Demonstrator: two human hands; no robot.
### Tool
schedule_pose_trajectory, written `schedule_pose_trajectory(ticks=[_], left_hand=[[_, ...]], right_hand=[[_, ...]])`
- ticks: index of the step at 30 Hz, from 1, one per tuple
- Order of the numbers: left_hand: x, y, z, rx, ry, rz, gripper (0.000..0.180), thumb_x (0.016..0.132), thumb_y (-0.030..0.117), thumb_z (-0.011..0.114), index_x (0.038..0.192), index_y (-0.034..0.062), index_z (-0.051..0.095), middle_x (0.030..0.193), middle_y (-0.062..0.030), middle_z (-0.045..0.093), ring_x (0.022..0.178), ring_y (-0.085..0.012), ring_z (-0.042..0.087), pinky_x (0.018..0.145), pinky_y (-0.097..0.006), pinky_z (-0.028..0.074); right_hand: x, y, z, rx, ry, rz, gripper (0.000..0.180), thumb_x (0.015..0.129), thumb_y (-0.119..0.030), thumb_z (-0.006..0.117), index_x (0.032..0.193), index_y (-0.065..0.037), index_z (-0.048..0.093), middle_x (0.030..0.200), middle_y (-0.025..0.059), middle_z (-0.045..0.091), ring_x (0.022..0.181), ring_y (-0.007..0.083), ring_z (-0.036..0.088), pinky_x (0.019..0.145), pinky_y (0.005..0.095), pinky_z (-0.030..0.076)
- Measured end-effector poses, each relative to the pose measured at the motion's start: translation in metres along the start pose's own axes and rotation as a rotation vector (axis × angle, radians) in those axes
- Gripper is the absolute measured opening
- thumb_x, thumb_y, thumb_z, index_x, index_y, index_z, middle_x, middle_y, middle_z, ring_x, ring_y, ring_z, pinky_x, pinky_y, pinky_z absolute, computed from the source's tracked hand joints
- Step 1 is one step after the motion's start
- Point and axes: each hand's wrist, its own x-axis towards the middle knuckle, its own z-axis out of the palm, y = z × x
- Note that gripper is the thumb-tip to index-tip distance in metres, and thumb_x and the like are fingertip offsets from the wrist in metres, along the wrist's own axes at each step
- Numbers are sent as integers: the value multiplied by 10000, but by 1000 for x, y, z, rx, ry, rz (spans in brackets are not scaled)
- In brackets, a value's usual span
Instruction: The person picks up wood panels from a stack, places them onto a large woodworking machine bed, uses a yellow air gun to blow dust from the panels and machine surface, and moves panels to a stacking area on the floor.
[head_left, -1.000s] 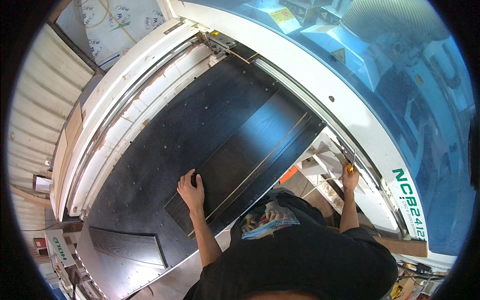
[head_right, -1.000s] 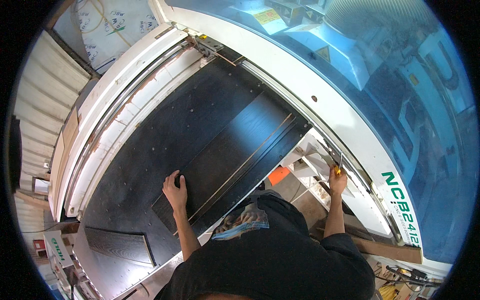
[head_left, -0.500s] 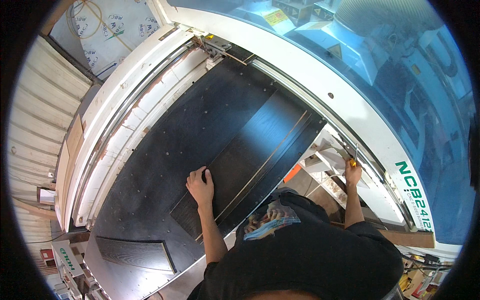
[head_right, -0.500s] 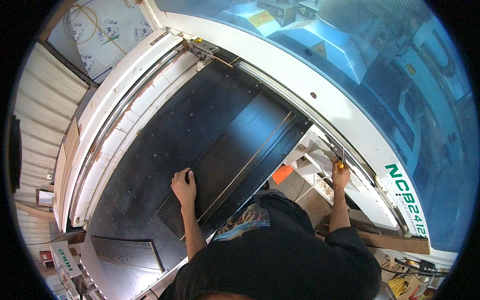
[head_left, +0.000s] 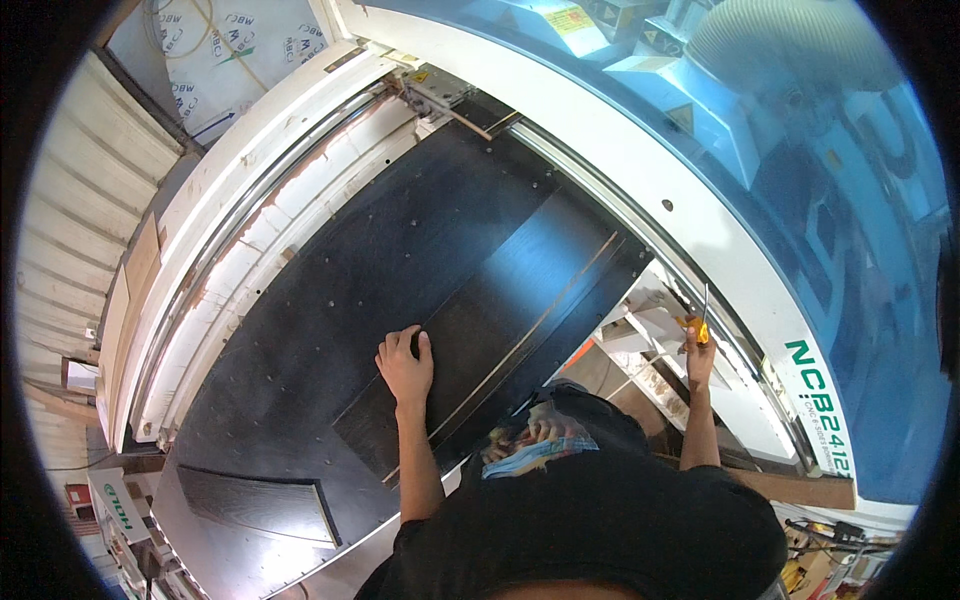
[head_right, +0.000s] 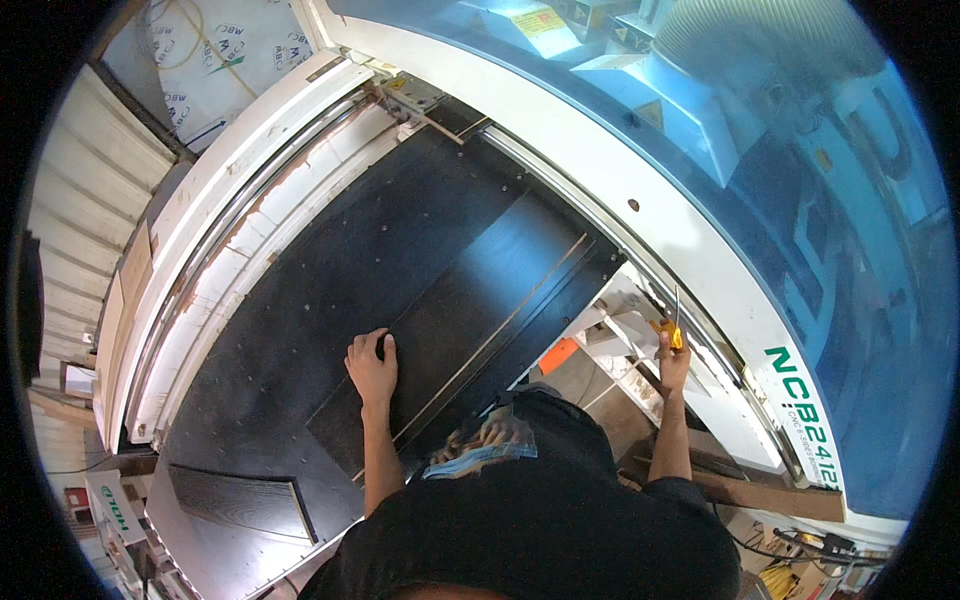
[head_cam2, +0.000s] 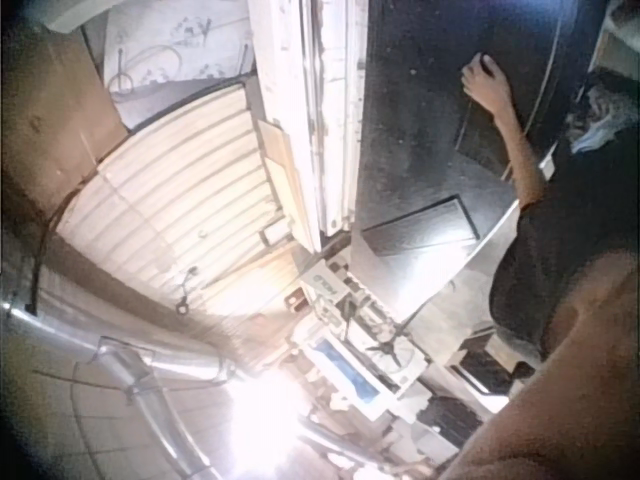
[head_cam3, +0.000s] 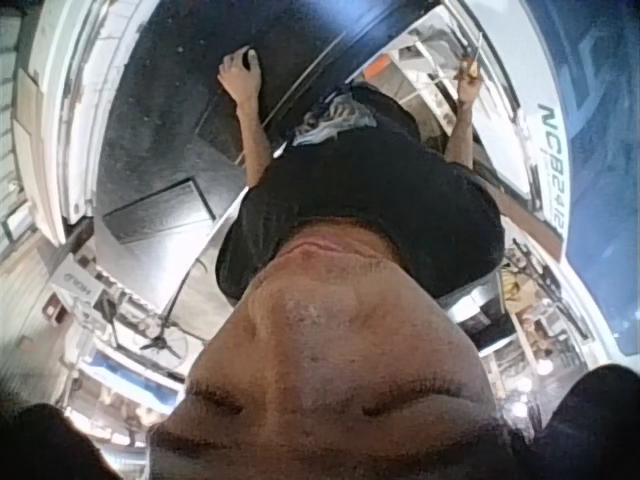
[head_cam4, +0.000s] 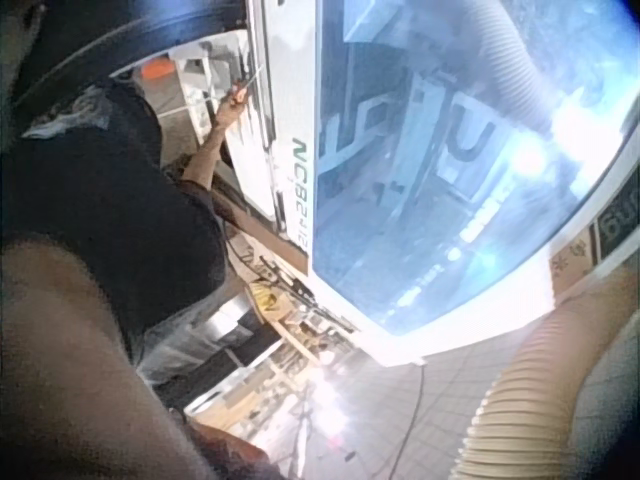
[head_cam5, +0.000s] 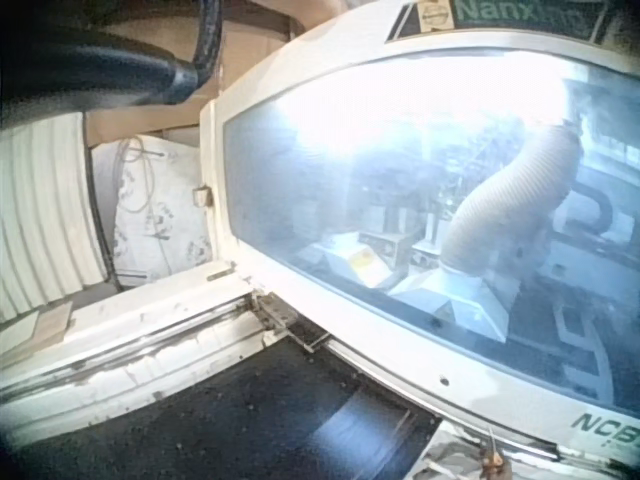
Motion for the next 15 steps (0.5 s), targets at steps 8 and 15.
schedule_pose_trajectory(ticks=[8,15], left_hand=[[6,3,-6,9,-80,-35,206,956,254,646,1068,104,730,1029,-90,663,992,-299,613,879,-435,459],[7,5,-4,-10,-45,-48,193,944,249,655,1054,112,734,1029,-83,678,986,-301,615,889,-437,455]], right_hand=[[48,-73,110,-158,-386,151,398,984,-410,667,1005,-13,686,776,46,677,712,152,645,642,333,503],[-10,-170,189,-194,-1116,290,550,933,-557,677,1074,-25,667,786,44,647,688,149,612,647,329,514]])
